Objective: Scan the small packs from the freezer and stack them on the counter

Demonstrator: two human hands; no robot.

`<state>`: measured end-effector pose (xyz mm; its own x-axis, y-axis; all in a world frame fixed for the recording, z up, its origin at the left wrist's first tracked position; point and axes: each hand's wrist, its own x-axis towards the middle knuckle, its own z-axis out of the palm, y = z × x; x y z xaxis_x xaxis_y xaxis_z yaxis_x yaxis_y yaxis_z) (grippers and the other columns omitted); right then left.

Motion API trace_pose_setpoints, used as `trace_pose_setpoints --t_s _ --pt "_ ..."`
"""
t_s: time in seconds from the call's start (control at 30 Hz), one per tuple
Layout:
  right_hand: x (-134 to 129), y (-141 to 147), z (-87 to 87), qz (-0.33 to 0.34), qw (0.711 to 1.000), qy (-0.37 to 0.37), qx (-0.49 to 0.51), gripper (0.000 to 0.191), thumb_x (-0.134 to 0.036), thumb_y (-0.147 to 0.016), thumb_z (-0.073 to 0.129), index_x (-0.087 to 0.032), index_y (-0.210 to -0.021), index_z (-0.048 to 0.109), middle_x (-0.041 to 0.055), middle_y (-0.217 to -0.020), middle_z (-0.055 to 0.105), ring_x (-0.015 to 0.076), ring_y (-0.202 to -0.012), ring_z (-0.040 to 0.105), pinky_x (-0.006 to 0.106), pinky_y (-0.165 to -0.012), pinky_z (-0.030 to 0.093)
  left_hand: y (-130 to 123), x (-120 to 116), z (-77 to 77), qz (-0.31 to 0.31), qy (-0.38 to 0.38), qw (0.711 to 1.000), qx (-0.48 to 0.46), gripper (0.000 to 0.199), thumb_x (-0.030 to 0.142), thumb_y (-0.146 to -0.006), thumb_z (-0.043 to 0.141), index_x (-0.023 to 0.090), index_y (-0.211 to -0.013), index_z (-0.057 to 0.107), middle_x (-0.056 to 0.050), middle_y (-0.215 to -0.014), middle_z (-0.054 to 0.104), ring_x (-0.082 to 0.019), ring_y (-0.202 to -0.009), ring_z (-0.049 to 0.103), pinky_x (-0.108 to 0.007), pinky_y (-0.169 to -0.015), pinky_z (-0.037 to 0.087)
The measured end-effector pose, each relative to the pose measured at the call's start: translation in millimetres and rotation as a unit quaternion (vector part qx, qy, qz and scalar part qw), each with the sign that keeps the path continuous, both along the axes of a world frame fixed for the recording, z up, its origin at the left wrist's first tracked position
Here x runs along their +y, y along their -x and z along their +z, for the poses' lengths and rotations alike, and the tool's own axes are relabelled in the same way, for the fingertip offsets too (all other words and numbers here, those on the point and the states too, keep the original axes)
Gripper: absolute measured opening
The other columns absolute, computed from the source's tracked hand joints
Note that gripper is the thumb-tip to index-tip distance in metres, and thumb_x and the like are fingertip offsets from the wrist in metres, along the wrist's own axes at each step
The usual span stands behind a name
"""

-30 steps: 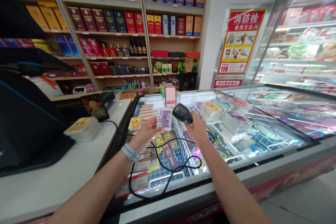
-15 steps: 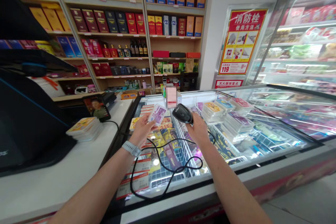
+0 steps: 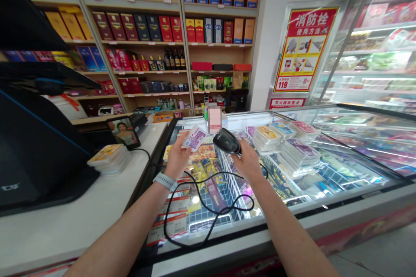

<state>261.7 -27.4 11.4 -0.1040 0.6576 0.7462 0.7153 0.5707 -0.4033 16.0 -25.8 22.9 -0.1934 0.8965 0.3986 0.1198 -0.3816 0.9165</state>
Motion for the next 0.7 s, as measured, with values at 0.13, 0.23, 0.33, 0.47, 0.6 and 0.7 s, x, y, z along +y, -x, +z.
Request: trace_pose_setpoints --t_s 0.13,0.23,0.33,0.47,0.6,0.7 --pt "-1.0 0.4 1.3 0.014 1.000 0.004 0.009 0.034 -0.018 -0.078 0.051 -0.017 -0.112 0.055 0.0113 -0.105 0.064 0.0269 -0.099 0.060 0.040 -0.088 0.048 1.2 2.5 -3.4 0.000 -0.017 1.000 0.005 0.068 0.025 -0.076 0.065 0.024 -0.141 0.046 -0.008 -0.136 0.057 -0.018 -0.089 0.068 -0.028 -0.074 0.057" --pt "-1.5 0.8 1.8 0.027 0.999 0.005 0.017 0.033 -0.018 -0.078 0.051 -0.018 -0.111 0.055 0.0105 -0.103 0.064 0.0264 -0.098 0.060 0.040 -0.087 0.048 1.8 3.4 -3.9 -0.006 -0.028 1.000 0.001 0.066 0.026 -0.077 0.065 0.025 -0.141 0.046 -0.008 -0.134 0.059 -0.020 -0.093 0.067 -0.029 -0.077 0.056" --pt "-1.8 1.3 2.2 0.040 0.999 0.004 0.022 0.031 -0.019 -0.078 0.052 -0.018 -0.109 0.056 0.0105 -0.103 0.064 0.0261 -0.097 0.060 0.039 -0.086 0.048 1.9 2.9 -2.1 0.001 -0.031 0.999 0.004 0.065 0.023 -0.079 0.064 0.025 -0.141 0.047 -0.009 -0.134 0.059 -0.022 -0.098 0.067 -0.031 -0.081 0.056" --pt "-2.1 1.7 2.8 0.050 0.998 0.006 0.025 0.031 -0.019 -0.078 0.052 -0.017 -0.109 0.056 0.0106 -0.104 0.065 0.0255 -0.097 0.060 0.038 -0.086 0.048 1.4 0.7 1.8 0.031 -0.037 0.999 0.012 0.060 0.015 -0.077 0.060 0.023 -0.137 0.052 -0.008 -0.131 0.061 -0.024 -0.108 0.064 -0.035 -0.092 0.053" --pt "-1.9 1.5 3.1 0.050 0.998 0.010 0.023 0.031 -0.018 -0.078 0.053 -0.017 -0.109 0.057 0.0107 -0.105 0.065 0.0249 -0.097 0.060 0.037 -0.086 0.047 3.0 1.7 1.2 0.043 -0.049 0.997 0.034 0.059 0.014 -0.079 0.058 0.022 -0.137 0.052 -0.008 -0.137 0.056 -0.023 -0.110 0.063 -0.040 -0.101 0.049" --pt "-2.2 1.4 3.2 0.051 0.998 0.016 0.018 0.031 -0.019 -0.078 0.052 -0.017 -0.109 0.057 0.0104 -0.106 0.065 0.0248 -0.098 0.060 0.036 -0.086 0.047 6.1 4.9 -2.5 0.048 -0.063 0.995 0.055 0.060 0.014 -0.081 0.056 0.023 -0.140 0.049 -0.008 -0.141 0.052 -0.023 -0.114 0.061 -0.042 -0.105 0.045"
